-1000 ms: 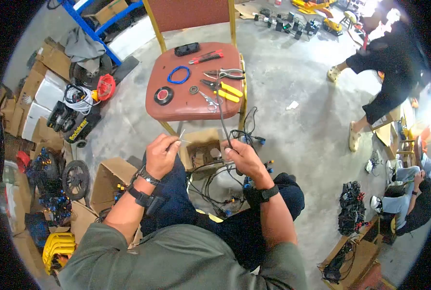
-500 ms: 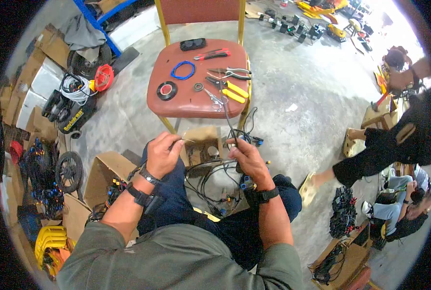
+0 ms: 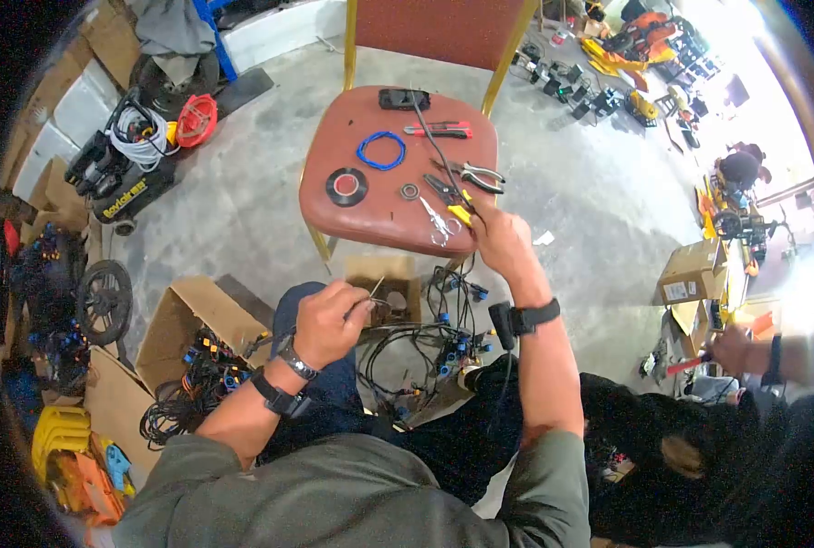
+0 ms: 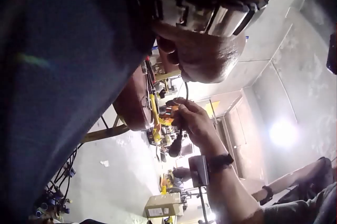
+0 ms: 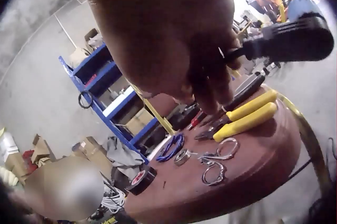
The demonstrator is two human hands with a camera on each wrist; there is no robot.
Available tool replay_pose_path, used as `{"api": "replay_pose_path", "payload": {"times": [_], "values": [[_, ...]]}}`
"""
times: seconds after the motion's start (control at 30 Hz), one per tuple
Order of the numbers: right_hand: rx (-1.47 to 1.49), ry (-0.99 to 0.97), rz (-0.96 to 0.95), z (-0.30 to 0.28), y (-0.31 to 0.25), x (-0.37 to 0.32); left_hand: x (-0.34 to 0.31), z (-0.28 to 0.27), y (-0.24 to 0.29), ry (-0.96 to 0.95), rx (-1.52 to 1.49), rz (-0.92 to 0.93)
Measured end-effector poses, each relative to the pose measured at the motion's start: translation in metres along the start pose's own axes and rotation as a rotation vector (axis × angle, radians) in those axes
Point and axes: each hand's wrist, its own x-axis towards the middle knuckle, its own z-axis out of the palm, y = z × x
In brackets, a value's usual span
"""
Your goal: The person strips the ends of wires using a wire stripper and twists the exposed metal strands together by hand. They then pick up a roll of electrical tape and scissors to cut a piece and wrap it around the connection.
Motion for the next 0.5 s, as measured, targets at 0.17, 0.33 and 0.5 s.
{"api": "replay_pose_path", "payload": {"times": [0.17, 0.33, 0.5], "values": [[-0.244, 0.022, -0.120, 0.029, -0.014, 0.062, -0.001, -0.008, -0.007, 0.006, 0.005, 0.000], [-0.314, 0.114, -0.159, 0.060, -0.024, 0.088, -0.002, -0.011, -0.015, 0.005, 0.001, -0.013], [-0.242, 0.250, -0.155, 0.055, -0.017, 0.076, 0.002, -0.014, -0.014, 0.005, -0.009, -0.022]]}}
